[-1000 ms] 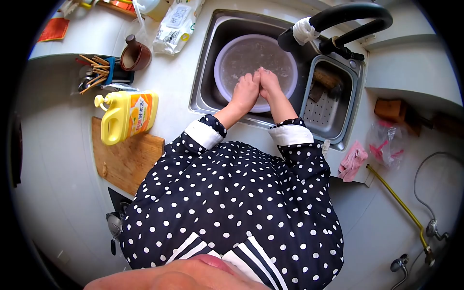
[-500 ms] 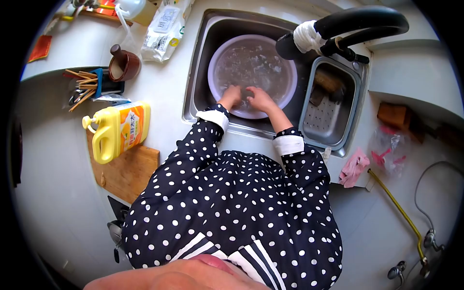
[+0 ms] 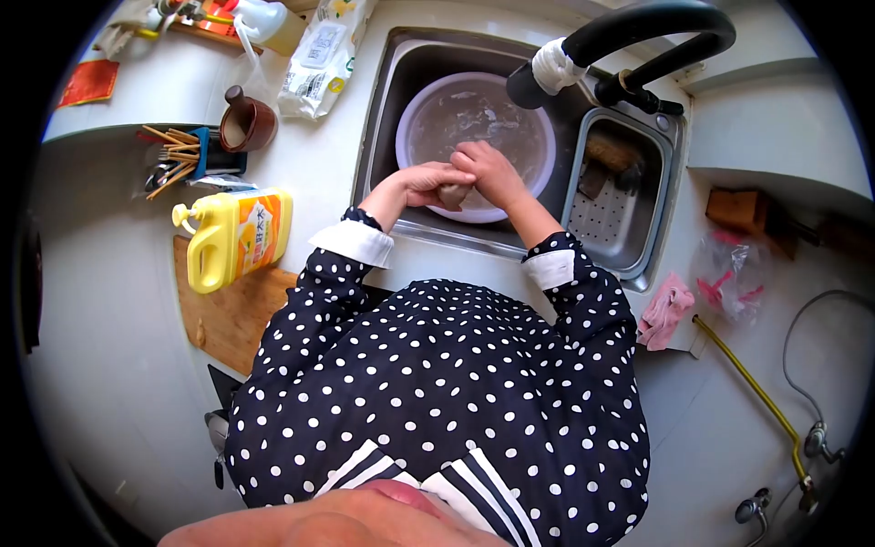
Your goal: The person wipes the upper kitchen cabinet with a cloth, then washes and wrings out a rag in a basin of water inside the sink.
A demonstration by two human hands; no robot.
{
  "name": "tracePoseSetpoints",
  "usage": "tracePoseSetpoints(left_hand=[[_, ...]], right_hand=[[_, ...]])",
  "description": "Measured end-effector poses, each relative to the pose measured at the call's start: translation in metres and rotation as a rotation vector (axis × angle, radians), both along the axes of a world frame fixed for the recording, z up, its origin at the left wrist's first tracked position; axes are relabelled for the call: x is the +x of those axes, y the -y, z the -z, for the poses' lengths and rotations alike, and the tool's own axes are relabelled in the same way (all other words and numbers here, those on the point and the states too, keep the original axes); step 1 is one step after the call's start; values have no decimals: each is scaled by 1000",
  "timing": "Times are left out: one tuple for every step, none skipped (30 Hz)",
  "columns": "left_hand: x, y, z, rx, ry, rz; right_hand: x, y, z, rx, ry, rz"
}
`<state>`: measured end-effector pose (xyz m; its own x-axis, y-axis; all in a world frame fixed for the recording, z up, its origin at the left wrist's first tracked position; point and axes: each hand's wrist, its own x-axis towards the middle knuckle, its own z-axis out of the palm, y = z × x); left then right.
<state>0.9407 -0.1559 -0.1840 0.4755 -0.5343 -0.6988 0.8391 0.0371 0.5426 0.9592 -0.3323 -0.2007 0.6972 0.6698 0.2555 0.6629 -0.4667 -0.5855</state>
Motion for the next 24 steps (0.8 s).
tracePoseSetpoints(left_hand=[[0, 4, 2, 116, 203, 109], [0, 8, 6, 230, 405, 215], [2, 10, 27, 332, 547, 235], [1, 15, 31, 496, 743, 258], [2, 19, 33, 662, 941, 280], [3, 22, 36, 829, 1139, 300], [3, 23, 41, 780, 1323, 202], [6, 24, 45, 786, 1388, 215], [9, 24, 45, 791, 1453, 229], [11, 24, 45, 795, 1517, 245], [10, 26, 45, 817, 1553, 269], [8, 28, 39, 840, 1589, 294], [5, 30, 35, 863, 1625, 318], [0, 30, 34, 869, 1605, 280], [-5, 29, 33, 875, 1585, 244], [-9, 28, 33, 880, 1565, 209], [-13, 26, 38, 841, 1425, 180], [-17, 24, 43, 803, 1286, 152], [-20, 22, 46, 764, 1148, 124], [-21, 20, 50, 539, 755, -3], [-21, 18, 42, 310, 364, -123], [-21, 18, 34, 78, -28, -234], [-22, 18, 25, -36, -241, -315], [-25, 17, 24, -148, -303, -259]], right_hand=[[4, 1, -5, -76, 17, -32], [8, 3, -6, -154, 32, -66], [10, 6, 4, -149, 24, -45], [7, 5, 6, -180, -27, 25], [4, 3, 7, -209, -75, 97], [3, 2, 9, -239, -123, 168], [5, 2, 15, -260, -225, 205], [6, 3, 17, -292, -300, 221], [6, 1, 15, -323, -377, 238], [6, 0, 14, -354, -454, 256], [8, 1, 17, -348, -553, 210], [13, 2, 19, -342, -652, 163], [16, 3, 21, -335, -750, 115], [14, 6, 22, -260, -793, 161], [10, 8, 19, -184, -834, 207], [5, 10, 16, -106, -875, 255], [1, 13, 16, -52, -797, 230], [-3, 15, 15, 2, -718, 205], [-7, 16, 13, 56, -639, 178], [-13, 18, 10, 43, -501, 169], [-21, 17, 0, 30, -363, 160], [-24, 17, -5, 17, -225, 150], [-26, 18, -3, -61, -3, 109], [-27, 19, -3, -70, 102, 84]])
